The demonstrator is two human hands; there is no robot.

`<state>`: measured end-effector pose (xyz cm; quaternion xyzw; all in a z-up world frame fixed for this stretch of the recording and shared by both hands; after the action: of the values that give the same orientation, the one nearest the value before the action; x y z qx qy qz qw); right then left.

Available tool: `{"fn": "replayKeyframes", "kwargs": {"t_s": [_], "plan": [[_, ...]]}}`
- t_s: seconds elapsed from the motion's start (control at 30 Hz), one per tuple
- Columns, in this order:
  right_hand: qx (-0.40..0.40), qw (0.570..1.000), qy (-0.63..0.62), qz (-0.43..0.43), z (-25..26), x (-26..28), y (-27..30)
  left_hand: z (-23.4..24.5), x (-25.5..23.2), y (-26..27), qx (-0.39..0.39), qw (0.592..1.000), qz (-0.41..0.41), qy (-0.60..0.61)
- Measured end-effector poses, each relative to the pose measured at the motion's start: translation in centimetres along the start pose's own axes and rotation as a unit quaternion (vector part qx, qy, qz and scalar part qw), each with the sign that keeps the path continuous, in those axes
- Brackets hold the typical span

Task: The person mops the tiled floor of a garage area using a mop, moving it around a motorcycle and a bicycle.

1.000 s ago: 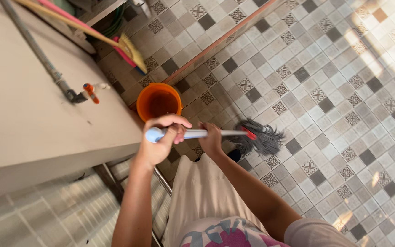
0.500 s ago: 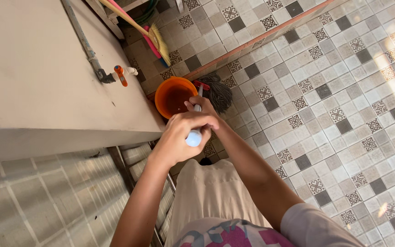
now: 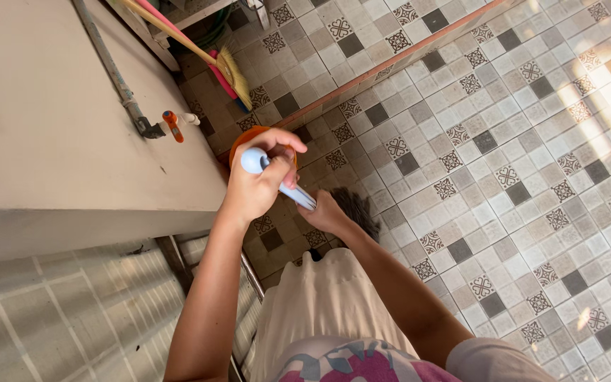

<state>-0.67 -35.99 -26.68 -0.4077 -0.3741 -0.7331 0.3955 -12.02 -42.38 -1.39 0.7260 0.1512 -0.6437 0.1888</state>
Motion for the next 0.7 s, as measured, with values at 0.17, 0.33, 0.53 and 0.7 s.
{"fn": "replayKeyframes", "kwargs": {"t_s": [0.17, 0.33, 0.53, 0.7], "plan": [[-0.039, 0.998, 0.023, 0.041, -2.1, -0.4, -1.0, 2.0, 0.5, 2.1, -0.036, 0.999, -0.004, -0.010], [0.004, 0.985, 0.008, 0.170, -3.0, 1.9, -4.2, 1.8, -1.8, 5.2, -0.060, 0.992, -0.021, -0.112], [0.019, 0.965, -0.036, 0.258, -1.6, 0.3, -8.4, -3.1, -1.5, 6.3, -0.023, 0.974, -0.106, -0.200], [0.065, 0.959, -0.080, 0.265, 1.3, 0.6, -6.5, -7.1, 0.2, 6.2, -0.015, 0.961, -0.082, -0.262]]}}
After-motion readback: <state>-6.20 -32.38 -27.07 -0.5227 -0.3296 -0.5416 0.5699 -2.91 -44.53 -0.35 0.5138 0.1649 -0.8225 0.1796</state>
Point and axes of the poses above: each hand's wrist, its own y-axis away from the middle knuckle, its own z-axis out of the back of the hand, x = y × z, the point moved 6 cm from there along -y, towards the middle knuckle, and after that the axes turned 6 degrees about z, right-handed, at the moved point
